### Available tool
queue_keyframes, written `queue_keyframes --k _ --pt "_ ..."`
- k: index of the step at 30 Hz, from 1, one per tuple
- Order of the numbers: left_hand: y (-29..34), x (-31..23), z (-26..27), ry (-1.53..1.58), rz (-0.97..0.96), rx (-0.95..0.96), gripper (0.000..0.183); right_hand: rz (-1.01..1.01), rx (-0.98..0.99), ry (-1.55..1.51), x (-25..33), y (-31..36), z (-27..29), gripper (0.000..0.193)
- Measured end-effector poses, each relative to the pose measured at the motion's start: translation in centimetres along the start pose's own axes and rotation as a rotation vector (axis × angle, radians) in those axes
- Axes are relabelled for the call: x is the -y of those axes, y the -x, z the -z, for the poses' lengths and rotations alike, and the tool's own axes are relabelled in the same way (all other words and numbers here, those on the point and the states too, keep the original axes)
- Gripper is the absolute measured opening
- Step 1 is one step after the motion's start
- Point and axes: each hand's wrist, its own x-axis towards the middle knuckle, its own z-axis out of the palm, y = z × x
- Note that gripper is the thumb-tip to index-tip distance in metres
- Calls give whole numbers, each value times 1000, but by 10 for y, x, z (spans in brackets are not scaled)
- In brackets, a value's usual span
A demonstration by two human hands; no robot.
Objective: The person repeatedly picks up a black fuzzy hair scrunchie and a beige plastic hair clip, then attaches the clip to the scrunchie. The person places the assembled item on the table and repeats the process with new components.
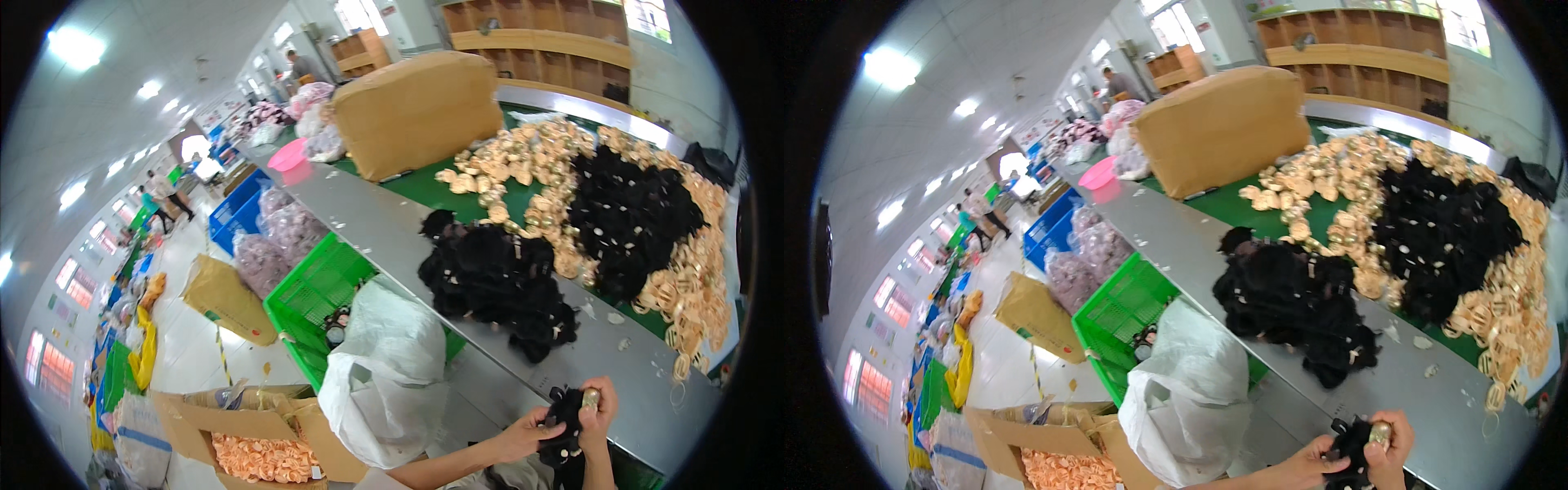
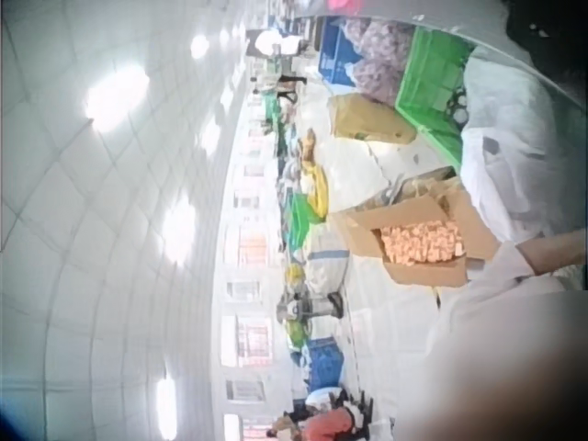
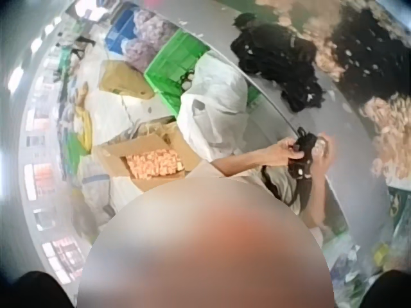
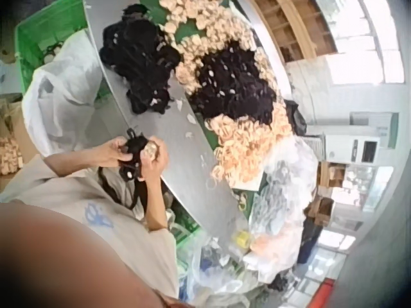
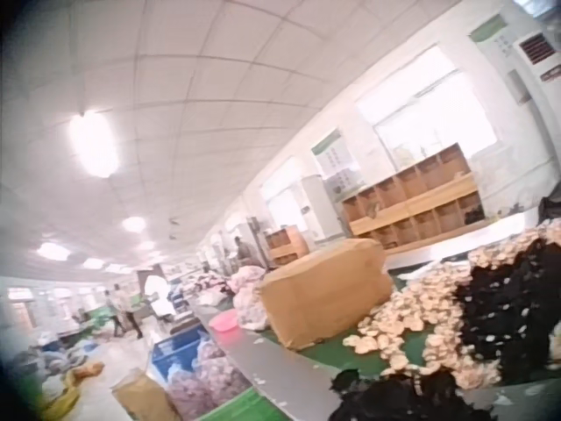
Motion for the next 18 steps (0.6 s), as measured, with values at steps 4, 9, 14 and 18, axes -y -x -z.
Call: queue_keyframes --k 4,9,14,18 --pt "-4 0 0 -134 6 -2 13 52 -19 -47 -13 -1 11 58" --pt "-11 -52 -52 -679 44 -42 21 55 -61 78 -27 10 34 52" --pt "-34 -42 -60 -794 -134 -373 28 216 -2 171 -25 8 48 41" --pt "-44 -28 -48 -593 -209 -343 23 151 -18 265 -12 10 61 34"
